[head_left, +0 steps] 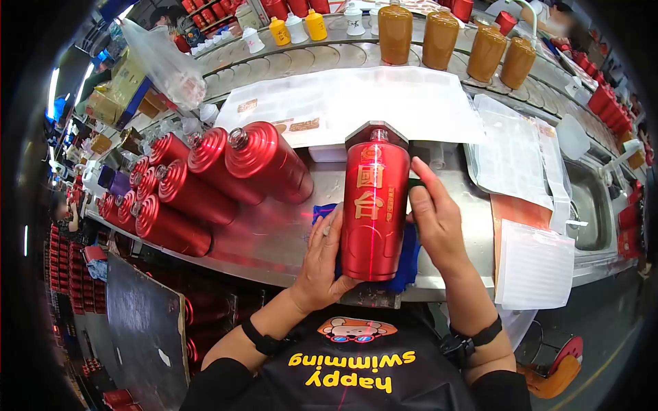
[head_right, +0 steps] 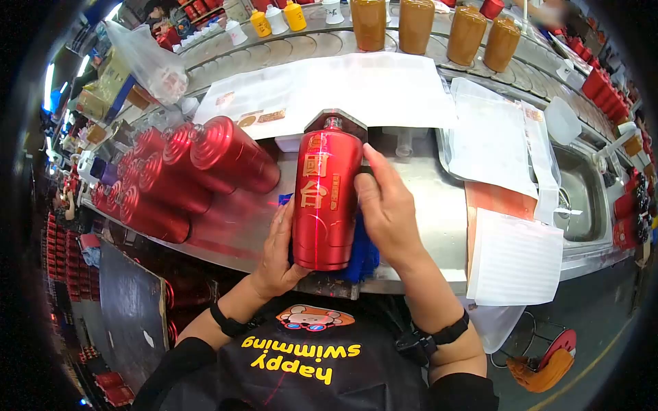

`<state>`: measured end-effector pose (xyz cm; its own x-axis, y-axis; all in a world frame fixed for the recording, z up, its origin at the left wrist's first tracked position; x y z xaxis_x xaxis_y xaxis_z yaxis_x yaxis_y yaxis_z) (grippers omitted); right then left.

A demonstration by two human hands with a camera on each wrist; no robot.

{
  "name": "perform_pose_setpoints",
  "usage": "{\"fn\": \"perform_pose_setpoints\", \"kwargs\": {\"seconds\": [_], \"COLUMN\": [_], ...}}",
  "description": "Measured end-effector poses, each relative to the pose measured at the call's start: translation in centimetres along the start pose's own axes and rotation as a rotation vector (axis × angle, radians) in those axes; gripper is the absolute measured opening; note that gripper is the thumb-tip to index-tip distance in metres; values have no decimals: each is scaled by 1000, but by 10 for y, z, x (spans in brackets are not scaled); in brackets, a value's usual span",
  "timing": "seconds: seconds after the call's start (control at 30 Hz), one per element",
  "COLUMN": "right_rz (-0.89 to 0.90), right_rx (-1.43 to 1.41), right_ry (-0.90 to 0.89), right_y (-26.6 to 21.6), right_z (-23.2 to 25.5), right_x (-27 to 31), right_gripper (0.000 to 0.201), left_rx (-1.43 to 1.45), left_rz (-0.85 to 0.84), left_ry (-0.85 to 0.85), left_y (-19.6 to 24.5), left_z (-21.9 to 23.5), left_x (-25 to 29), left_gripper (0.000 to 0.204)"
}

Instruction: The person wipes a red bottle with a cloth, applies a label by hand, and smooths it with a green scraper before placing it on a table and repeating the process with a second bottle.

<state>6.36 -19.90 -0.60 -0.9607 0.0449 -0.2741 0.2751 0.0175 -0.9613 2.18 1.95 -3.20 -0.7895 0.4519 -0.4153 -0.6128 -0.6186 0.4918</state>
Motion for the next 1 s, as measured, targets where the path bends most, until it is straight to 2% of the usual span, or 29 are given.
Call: {"fn": "perform_pose_setpoints", "kwargs": {"seconds": [0.03, 0.07, 0.17, 0.33, 0.43, 0.53, 0.6, 0.7, 0.8, 0.83, 0.9, 0.93, 0.97, 1.0], "right_rz": [67, -28, 63, -150, -177, -111, -152, -200, -206, -195, -36, -16, 2, 75], "right_rx": [116, 106, 184, -224, -345, -120, -245, -320, -330, -330, -170, -146, -123, -86], "right_ry": [-20, -29, -10, -92, -84, -132, -160, -156, -99, -76, 18, 42, 66, 93], "right_y": [1, 0, 5, 5, 4, 7, 8, 14, 11, 9, 3, 1, 0, -7], "right_z": [-5, -11, -20, -11, -12, -12, -8, 1, 3, 3, 8, 14, 20, 23], "right_x": [-3, -3, -3, -2, -1, 0, 1, 2, 7, 8, 8, 7, 6, 3], "right_gripper": [56, 77, 84, 89, 87, 85, 83, 79, 73, 71, 60, 54, 49, 35], "left_rx": [-2, -3, 2, -2, -11, 7, 16, 73, -281, -310, -366, -335, -287, -238], "left_rz": [1, 1, 1, -12, -14, -6, 0, -130, -309, -364, -473, -500, -479, -457], "left_ry": [-1, -2, 0, -12, -13, -17, -25, 113, -62, -66, -71, -32, -34, -36], "left_y": [0, 0, -2, -6, -6, -5, 0, -1, 10, 8, 11, 17, 20, 21], "left_z": [-1, -1, -2, -5, -5, -4, 0, 12, 40, 40, 34, 32, 32, 31], "left_x": [1, 1, 1, 3, 3, 4, 2, -13, -65, -71, -80, -76, -67, -55], "left_gripper": [102, 102, 103, 103, 103, 104, 107, 106, 96, 91, 83, 76, 74, 73]}}
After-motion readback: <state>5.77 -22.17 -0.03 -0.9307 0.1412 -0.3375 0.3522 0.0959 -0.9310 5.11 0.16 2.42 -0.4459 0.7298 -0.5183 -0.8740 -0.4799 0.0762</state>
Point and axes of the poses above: each hand's wrist, its own x-axis away from the middle knuckle, its own z-axis out of the back of the hand, y = z × x, the point moved 2 cm from there along -x, towards the middle knuckle, and after that the axes turned 10 degrees about -x, right-handed, at the moved point
